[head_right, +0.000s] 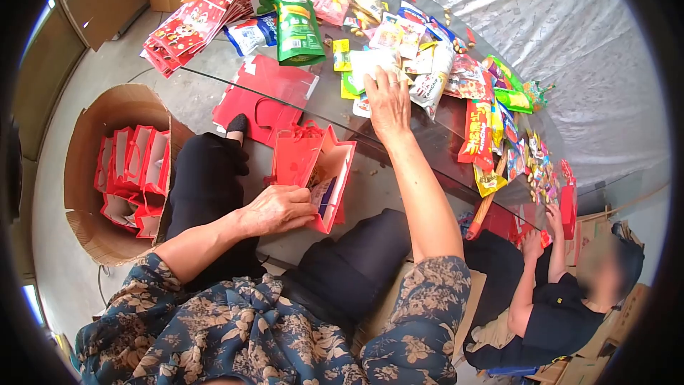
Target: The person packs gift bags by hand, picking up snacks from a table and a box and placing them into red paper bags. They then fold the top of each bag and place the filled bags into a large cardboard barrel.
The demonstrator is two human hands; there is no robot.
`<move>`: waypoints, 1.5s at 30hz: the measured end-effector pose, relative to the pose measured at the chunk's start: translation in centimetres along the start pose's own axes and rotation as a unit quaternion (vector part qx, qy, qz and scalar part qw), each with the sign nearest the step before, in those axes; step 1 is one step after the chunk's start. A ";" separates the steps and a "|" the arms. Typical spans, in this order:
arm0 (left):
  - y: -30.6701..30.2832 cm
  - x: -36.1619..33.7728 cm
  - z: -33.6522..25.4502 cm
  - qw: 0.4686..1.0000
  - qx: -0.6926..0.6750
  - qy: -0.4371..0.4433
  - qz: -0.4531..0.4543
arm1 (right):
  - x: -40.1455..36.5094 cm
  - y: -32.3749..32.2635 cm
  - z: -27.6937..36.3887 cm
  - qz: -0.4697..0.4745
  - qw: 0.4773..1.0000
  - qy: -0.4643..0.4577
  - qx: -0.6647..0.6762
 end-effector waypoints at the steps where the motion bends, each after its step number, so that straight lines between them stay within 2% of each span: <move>1: -0.1 0.0 0.0 1.000 0.003 0.001 0.000 | 0.6 0.6 0.0 0.014 1.000 -0.009 -0.012; 6: -0.2 -0.2 0.3 1.000 0.009 0.001 -0.005 | 3.1 1.4 -0.3 0.023 0.999 -0.042 -0.004; 7: -0.2 -0.2 0.3 1.000 0.013 0.006 -0.004 | 3.5 0.7 -0.2 -0.019 0.998 -0.063 -0.003; 14: -0.2 0.0 0.0 1.000 0.019 0.010 0.016 | 3.7 -5.1 -3.0 -0.073 0.997 0.023 -0.006; 16: -0.2 -0.1 0.1 1.000 0.014 0.013 0.017 | 2.9 -8.2 -2.5 -0.125 0.987 0.046 0.085; 18: -0.1 -0.4 0.1 0.998 0.024 0.051 0.009 | 1.3 -10.4 -2.2 -0.157 0.959 0.124 0.202; 20: 0.0 -0.7 0.2 0.999 0.014 0.037 0.008 | -1.0 -12.1 -0.9 -0.146 0.900 0.241 0.332; 21: -0.2 -1.0 0.2 0.999 0.012 0.025 0.017 | -1.8 -13.5 0.7 -0.142 0.879 0.264 0.370; 22: -0.4 -1.3 0.2 0.999 0.013 0.017 0.024 | -3.2 -14.1 1.3 -0.104 0.881 0.306 0.345; 26: -0.6 -1.4 0.1 0.999 0.009 0.028 0.014 | -7.3 -14.5 6.0 -0.129 0.764 0.343 0.531; 28: -0.4 -1.5 0.0 0.999 0.010 0.031 0.017 | -9.0 -13.9 7.8 -0.111 0.748 0.358 0.548; 32: -0.1 -1.7 0.0 0.999 0.017 0.038 0.022 | -10.5 -12.0 10.2 -0.114 0.755 0.372 0.528; 34: 0.0 -1.5 0.0 0.999 0.020 0.038 0.022 | -10.2 -11.3 11.0 -0.091 0.782 0.386 0.481; 36: 0.0 -1.5 0.1 0.999 0.015 0.030 0.017 | -10.8 -8.9 11.4 -0.089 0.761 0.392 0.509; 40: -0.2 -1.3 0.1 1.000 0.010 0.019 0.016 | -12.0 -6.5 11.5 -0.036 0.818 0.358 0.448; 43: -0.3 -1.4 0.2 1.000 0.009 0.011 0.010 | -12.7 -6.5 11.5 -0.036 0.767 0.404 0.497; 45: -0.2 -1.3 0.2 1.000 0.009 0.012 0.006 | -13.0 -6.7 11.4 -0.036 0.774 0.403 0.486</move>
Point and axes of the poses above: each hand's wrist, its own x-axis towards the middle knuckle, its own y-axis out of the palm, z = x × y, the point moved 5 cm from there along x, towards the middle knuckle, and after that the axes turned 10 degrees about x, right-handed, at the moved point
